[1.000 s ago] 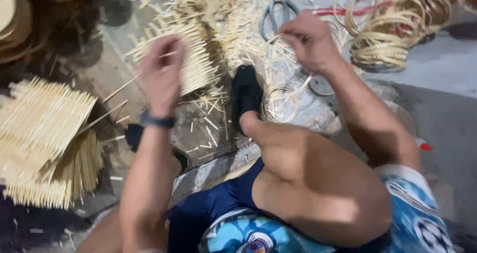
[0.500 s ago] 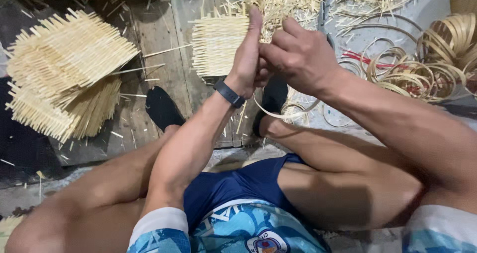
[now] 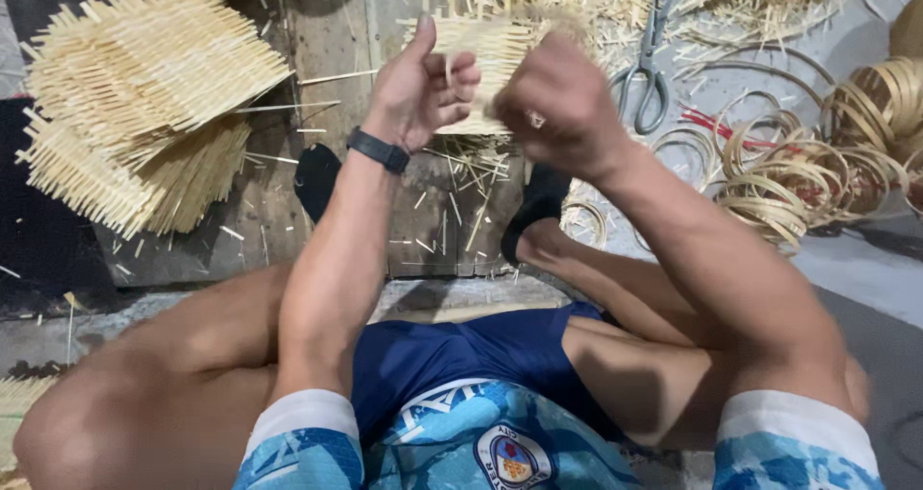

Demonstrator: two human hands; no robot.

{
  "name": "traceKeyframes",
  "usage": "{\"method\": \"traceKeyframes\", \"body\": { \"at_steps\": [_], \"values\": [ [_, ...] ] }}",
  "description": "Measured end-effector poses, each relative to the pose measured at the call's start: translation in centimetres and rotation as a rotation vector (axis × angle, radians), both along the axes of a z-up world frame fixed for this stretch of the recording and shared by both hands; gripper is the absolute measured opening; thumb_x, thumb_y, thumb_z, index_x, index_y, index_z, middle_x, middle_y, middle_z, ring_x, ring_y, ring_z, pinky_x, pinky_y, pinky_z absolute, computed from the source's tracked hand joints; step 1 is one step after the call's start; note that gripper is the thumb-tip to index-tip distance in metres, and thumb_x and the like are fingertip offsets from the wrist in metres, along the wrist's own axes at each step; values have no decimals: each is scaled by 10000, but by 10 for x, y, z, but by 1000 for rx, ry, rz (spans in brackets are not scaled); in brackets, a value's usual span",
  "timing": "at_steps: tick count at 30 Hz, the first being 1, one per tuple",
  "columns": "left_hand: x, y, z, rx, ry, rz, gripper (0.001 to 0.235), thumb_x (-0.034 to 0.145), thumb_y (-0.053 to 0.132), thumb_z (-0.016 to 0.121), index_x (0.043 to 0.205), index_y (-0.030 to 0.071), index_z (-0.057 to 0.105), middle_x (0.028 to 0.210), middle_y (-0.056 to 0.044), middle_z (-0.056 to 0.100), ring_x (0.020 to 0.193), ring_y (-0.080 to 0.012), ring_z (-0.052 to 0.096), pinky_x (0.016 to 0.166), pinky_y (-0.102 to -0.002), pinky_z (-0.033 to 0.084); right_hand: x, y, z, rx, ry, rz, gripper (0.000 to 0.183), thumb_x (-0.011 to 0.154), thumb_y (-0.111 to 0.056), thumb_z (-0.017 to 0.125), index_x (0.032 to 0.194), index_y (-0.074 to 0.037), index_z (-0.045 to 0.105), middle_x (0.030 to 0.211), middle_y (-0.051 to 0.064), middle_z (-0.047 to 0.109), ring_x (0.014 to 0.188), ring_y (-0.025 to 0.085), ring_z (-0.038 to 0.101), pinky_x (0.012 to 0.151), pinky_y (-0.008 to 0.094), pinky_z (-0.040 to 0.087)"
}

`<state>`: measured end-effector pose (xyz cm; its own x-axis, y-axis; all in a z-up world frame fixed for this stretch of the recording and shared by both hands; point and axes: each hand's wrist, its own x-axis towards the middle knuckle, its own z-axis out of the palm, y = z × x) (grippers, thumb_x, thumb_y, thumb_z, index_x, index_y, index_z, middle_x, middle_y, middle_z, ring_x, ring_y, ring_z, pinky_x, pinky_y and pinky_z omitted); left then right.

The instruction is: The person sits on the floor and repeatedly assembles small round bamboo trays. They place a woven bamboo mat into a circular frame, use shears to trim the excess mat, and then place the finished tray into a stack.

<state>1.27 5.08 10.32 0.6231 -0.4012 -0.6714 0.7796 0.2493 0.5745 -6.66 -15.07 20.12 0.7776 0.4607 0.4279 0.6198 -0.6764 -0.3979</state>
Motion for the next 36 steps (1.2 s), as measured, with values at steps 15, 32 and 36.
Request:
{"method": "traceKeyframes", "body": {
  "at_steps": [15,32,36],
  "values": [
    [6,13,-12,-245,40,159,238,930,202,749,762,109,608,587,32,540,448,-62,414,385,-238,298,20,-9,-82,1555,1257,-344,411,1000,-381,755,763,-69,631,574,-49,400,500,71,389,449,232,344],
    [-1,16,-110,844,-937,146,83,788,119,775,848,63,789,754,-65,774,668,-148,733,629,-324,585,23,-5,-172,618,810,-941,138,835,-98,794,935,-6,776,787,80,760,663,162,724,626,307,601],
    [8,22,-133,1008,-884,-27,146,728,112,819,864,60,811,814,-131,778,714,-229,736,682,-351,584,26,-1,-205,416,570,-911,179,785,-135,837,915,-17,806,791,125,773,713,205,746,715,336,591]
  ]
}}
